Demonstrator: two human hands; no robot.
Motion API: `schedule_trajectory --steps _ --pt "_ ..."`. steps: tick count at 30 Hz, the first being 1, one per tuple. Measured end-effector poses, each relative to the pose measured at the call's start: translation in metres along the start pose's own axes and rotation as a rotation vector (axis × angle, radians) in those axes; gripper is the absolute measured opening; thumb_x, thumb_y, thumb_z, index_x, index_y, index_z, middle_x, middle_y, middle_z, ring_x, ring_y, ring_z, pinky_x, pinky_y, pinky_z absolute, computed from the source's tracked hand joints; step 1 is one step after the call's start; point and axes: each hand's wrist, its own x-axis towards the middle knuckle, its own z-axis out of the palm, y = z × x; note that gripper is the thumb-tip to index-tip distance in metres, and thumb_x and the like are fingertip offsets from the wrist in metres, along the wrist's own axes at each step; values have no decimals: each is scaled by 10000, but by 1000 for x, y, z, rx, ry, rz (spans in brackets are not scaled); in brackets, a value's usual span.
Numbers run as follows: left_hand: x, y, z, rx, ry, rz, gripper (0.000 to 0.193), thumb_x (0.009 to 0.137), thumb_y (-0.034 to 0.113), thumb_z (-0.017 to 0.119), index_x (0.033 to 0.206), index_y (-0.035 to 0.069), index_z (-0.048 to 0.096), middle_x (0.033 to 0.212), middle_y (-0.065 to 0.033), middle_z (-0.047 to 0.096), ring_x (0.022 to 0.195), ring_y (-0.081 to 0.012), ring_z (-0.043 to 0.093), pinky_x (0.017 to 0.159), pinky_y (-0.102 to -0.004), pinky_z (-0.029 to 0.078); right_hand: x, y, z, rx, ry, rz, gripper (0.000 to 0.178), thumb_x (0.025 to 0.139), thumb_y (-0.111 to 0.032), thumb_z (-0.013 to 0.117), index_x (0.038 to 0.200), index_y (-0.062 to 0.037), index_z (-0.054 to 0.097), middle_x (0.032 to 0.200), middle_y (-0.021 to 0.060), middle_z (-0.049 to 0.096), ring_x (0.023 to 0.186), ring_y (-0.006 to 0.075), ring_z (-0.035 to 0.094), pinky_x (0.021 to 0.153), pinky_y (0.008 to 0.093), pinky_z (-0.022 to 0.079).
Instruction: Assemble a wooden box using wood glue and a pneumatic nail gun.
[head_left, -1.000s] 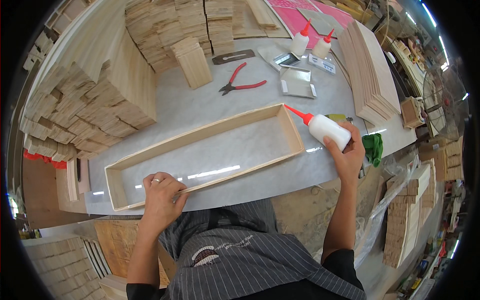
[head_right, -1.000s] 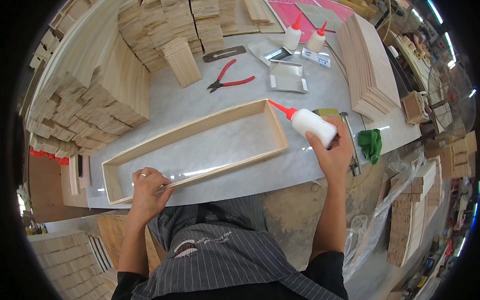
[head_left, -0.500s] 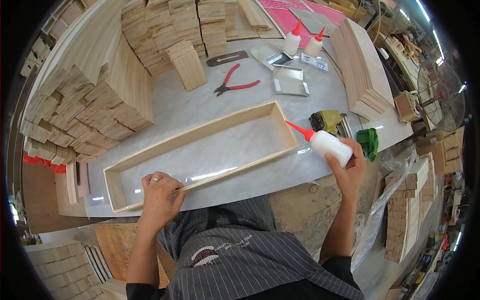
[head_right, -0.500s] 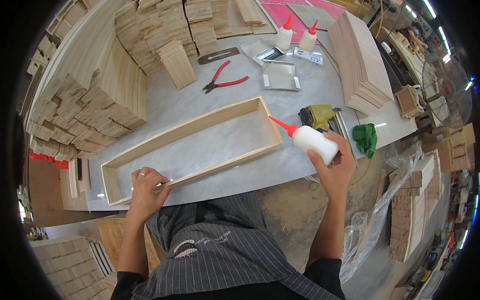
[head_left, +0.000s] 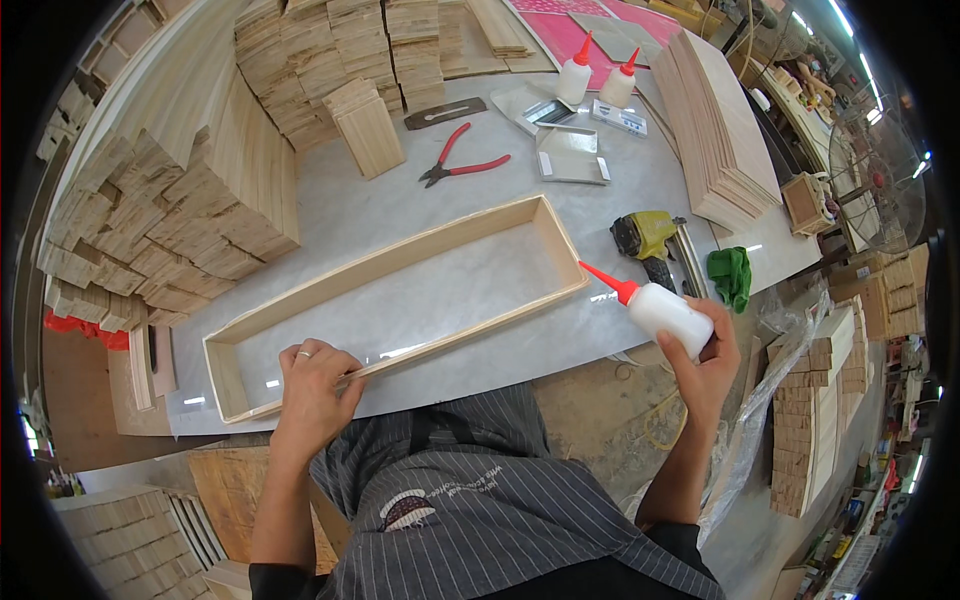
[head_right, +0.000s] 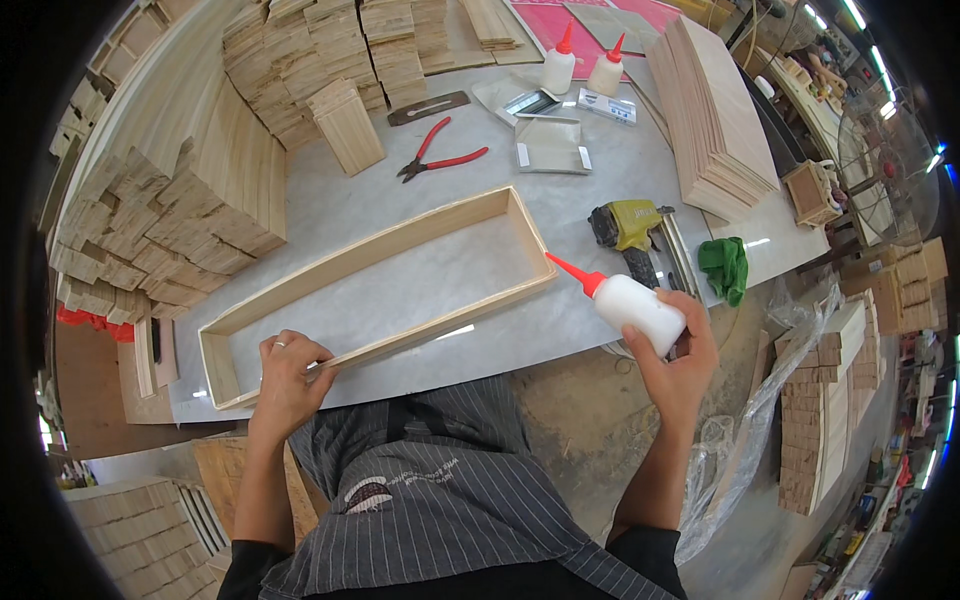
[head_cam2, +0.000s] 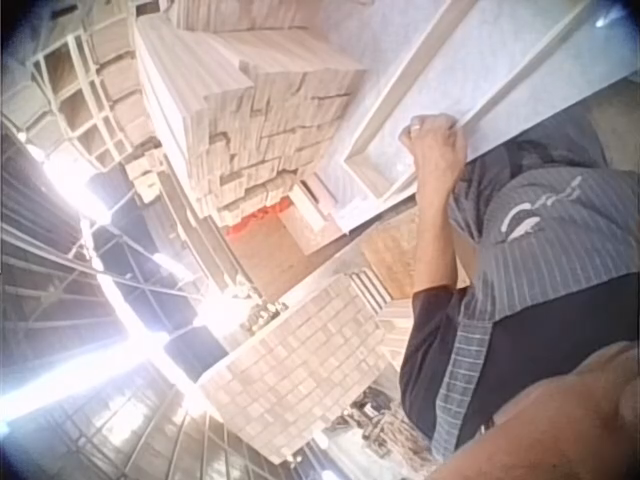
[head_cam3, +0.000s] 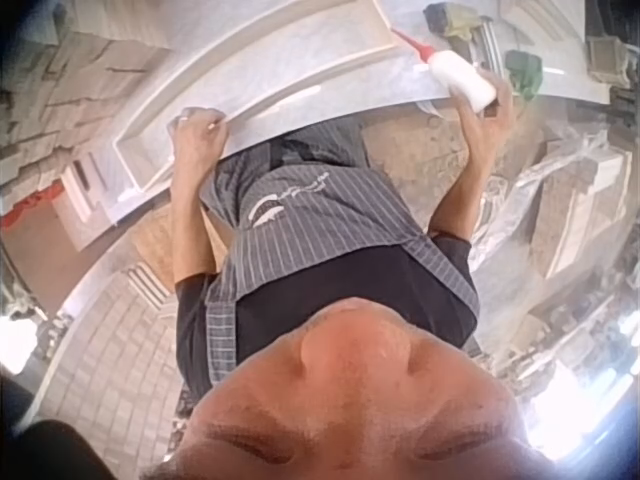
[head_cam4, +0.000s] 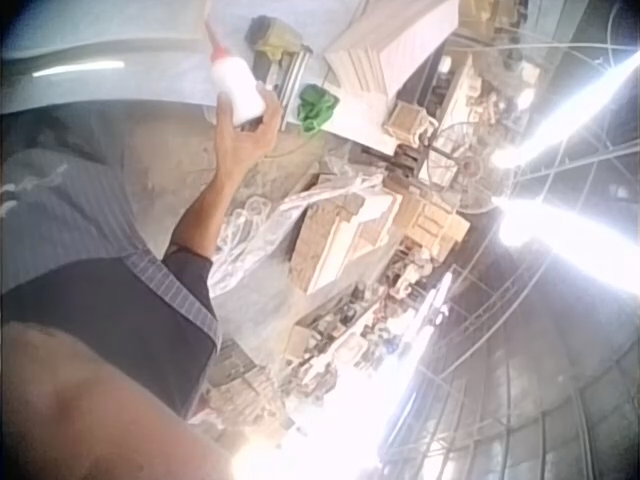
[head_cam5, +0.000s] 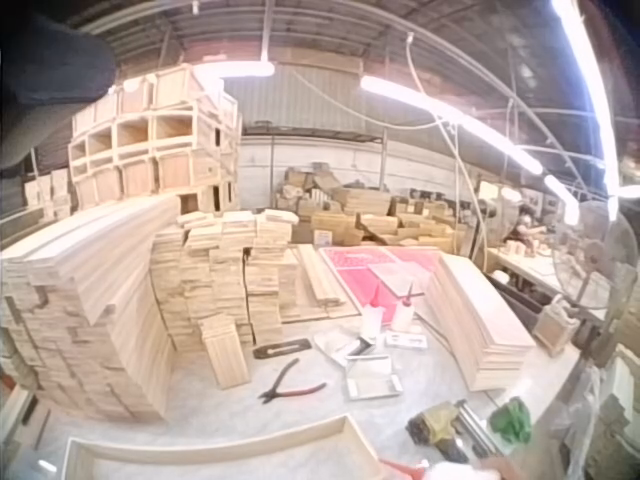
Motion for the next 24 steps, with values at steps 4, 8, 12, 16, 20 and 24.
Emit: schedule_trajectory --steps 4,8,12,16,20,24 --pt "-1 2 0 3 -15 -4 112 773 96 769 852 75 692 857 -67 682 964 -287 606 978 -451 365 -10 -7 -9 -9 -3 35 516 767 10 849 1227 -29 618 1206 92 646 1077 176 635 917 314 527" --pt "-4 0 -1 -1 -7 -6 105 779 106 768 846 76 692 854 -68 681 963 -289 611 982 -456 364 -15 -10 -15 5 -17 66 518 755 26 840 1219 -35 619 1189 84 652 1053 173 639 914 316 528" --pt "-1 -4 -3 11 2 -8 98 780 110 765 840 78 694 848 -67 684 962 -290 614 990 -460 363 -3 5 -26 70 -38 42 483 825 -93 799 1252 -26 584 1192 106 649 1018 208 661 902 358 548" --pt "-6 -26 -11 73 33 -53 100 762 113 774 822 82 701 834 -70 686 965 -287 619 998 -476 363 40 32 3 1037 62 323 519 985 -394 616 1304 11 556 1149 214 676 1011 381 691 884 523 589" --pt "-30 -47 -21 172 82 -86 124 762 149 774 854 102 706 861 -61 702 1013 -296 614 1017 -533 351 98 43 74 1364 -430 506 630 1029 -514 547 1372 15 531 1139 230 682 976 403 700 931 603 555" --pt "-29 -40 -24 132 45 -88 196 797 190 771 967 113 711 982 -71 712 1095 -312 593 1043 -541 334 135 35 119 996 -441 362 577 944 -240 748 1396 15 495 1246 126 644 1160 282 642 1017 471 541"
